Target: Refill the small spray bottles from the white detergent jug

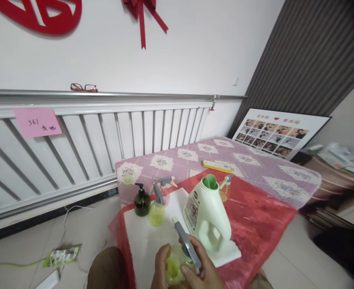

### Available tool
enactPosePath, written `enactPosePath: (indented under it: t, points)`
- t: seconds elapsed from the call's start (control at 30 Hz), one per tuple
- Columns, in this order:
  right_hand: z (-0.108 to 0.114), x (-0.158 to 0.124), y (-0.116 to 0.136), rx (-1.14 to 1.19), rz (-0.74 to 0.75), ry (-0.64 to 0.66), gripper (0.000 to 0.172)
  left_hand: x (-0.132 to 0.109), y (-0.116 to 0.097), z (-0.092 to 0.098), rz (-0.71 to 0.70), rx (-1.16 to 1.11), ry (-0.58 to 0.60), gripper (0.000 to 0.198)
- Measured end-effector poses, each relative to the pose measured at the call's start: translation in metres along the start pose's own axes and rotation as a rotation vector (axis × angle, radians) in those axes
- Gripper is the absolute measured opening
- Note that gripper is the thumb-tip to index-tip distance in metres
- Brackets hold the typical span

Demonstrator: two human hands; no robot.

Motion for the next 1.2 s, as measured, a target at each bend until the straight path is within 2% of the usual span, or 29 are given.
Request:
enactPosePath:
  t: [0.1, 0.17, 0.27, 0.47, 0.57, 0.63, 0.77, 0.9, 1.03, 1.2]
  points:
    - [-0.003, -0.003, -0.013, 0.132, -0.056, 0.058, 0.078, 0.0, -0.004, 0.004, -0.038, 0.025, 0.004, 0.094]
    - [-0.007, -0.007, -0.019, 0.195, -0.109, 0.123, 0.082, -0.001, -0.006, 0.006, -0.053, 0.036, -0.004, 0.093]
    - [-0.009, -0.01, -0.025, 0.127, -0.159, 0.126, 0.078, 0.0, -0.006, 0.007, -0.07, 0.03, -0.032, 0.088]
    - [-0.01, -0.001, -0.024, -0.131, -0.085, 0.075, 0.075, 0.012, -0.002, -0.004, -0.146, 0.04, -0.061, 0.084]
    - [-0.007, 0.015, -0.017, -0.239, -0.039, 0.067, 0.07, 0.019, -0.003, -0.003, -0.211, 0.116, -0.142, 0.086]
    - [-0.005, 0.028, -0.016, -0.303, -0.006, 0.067, 0.064, 0.025, -0.006, 0.006, -0.24, 0.178, -0.226, 0.087]
    - [-0.001, 0.056, -0.022, -0.455, 0.102, -0.005, 0.066, 0.043, -0.023, 0.037, -0.271, 0.257, -0.394, 0.075]
    - [-0.005, 0.075, -0.04, -0.516, 0.161, -0.053, 0.071, 0.067, -0.057, 0.059, -0.391, 0.297, -0.513, 0.063]
    - [-0.009, 0.083, -0.052, -0.551, 0.186, -0.069, 0.071, 0.092, -0.079, 0.056, -0.411, 0.321, -0.54, 0.064]
    - [-0.01, 0.086, -0.062, -0.574, 0.201, -0.079, 0.073, 0.109, -0.081, 0.042, -0.399, 0.393, -0.53, 0.068]
Point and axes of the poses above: each hand's wrist, its own x-axis towards the middle knuckle, its own z-axis out of the back of the hand, y = z × x, the point moved 4 cm from there along x, towards the middle knuckle, and after that the axes turned 12 degrees about z, right-handed, at the moved point
